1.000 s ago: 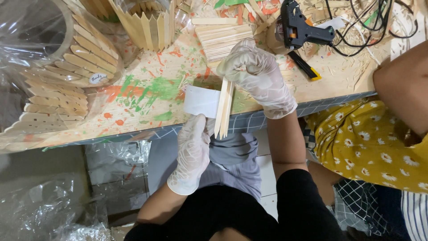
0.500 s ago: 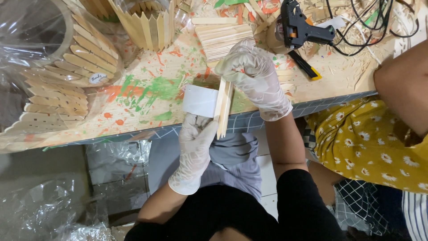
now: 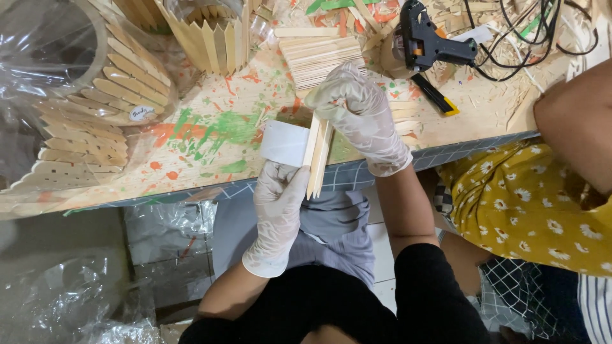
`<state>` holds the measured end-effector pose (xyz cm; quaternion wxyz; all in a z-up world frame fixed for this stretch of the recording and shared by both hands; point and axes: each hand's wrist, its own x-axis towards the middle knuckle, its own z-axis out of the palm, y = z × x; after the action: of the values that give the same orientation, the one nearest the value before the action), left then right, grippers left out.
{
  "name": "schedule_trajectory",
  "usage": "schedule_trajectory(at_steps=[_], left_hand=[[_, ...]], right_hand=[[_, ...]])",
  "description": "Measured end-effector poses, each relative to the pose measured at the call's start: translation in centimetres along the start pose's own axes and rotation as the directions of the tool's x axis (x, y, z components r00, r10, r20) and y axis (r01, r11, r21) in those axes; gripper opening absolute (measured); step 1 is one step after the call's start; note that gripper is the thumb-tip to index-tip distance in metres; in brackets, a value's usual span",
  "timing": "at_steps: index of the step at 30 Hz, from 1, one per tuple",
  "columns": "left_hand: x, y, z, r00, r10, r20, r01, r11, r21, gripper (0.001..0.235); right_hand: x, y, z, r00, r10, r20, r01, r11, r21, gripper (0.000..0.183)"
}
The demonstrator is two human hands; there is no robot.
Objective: Assembling a decorative structure using wooden popsicle sticks and a hot glue gun
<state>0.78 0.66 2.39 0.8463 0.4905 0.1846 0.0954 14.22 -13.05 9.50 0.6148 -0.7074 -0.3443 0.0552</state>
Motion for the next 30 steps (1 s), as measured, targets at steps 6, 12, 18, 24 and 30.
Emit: schedule_trajectory(at_steps=[6, 12, 18, 24, 30], left_hand=[[-0.4, 0.7, 0.8, 1.000, 0.017, -0.017, -0.017, 1.000, 0.001, 0.020], [-0.5, 1.0, 1.4, 0.999, -0.008, -0.035, 0.006, 0.999, -0.052, 0.023], [-0.6, 1.4, 1.4, 0.999, -0.024, -0.039, 0.022, 0.999, -0.044, 0.024], [-0.4, -1.7, -0.5, 0.998, 0.011, -0.058, -0.016, 0.996, -0.090, 0.021], [-0.6, -3.0, -1.3, 0.999, 0.034, -0.040, -0.038, 0.994, -0.104, 0.021]], right_hand=[[-0.2, 0.7, 1.0, 0.994, -0.044, -0.100, 0.028, 0.987, -0.158, 0.015], [-0.7, 4.1, 0.1, 0.995, 0.020, -0.096, -0.027, 0.997, -0.071, 0.036], [0.0, -0.4, -0.9, 0.963, 0.217, 0.158, -0.211, 0.976, -0.057, 0.032], [-1.4, 5.2, -0.1, 0.996, 0.079, 0.049, -0.087, 0.978, 0.190, 0.096], [-2.1, 4.1, 1.8, 0.994, 0.095, 0.058, -0.107, 0.957, 0.270, 0.115]])
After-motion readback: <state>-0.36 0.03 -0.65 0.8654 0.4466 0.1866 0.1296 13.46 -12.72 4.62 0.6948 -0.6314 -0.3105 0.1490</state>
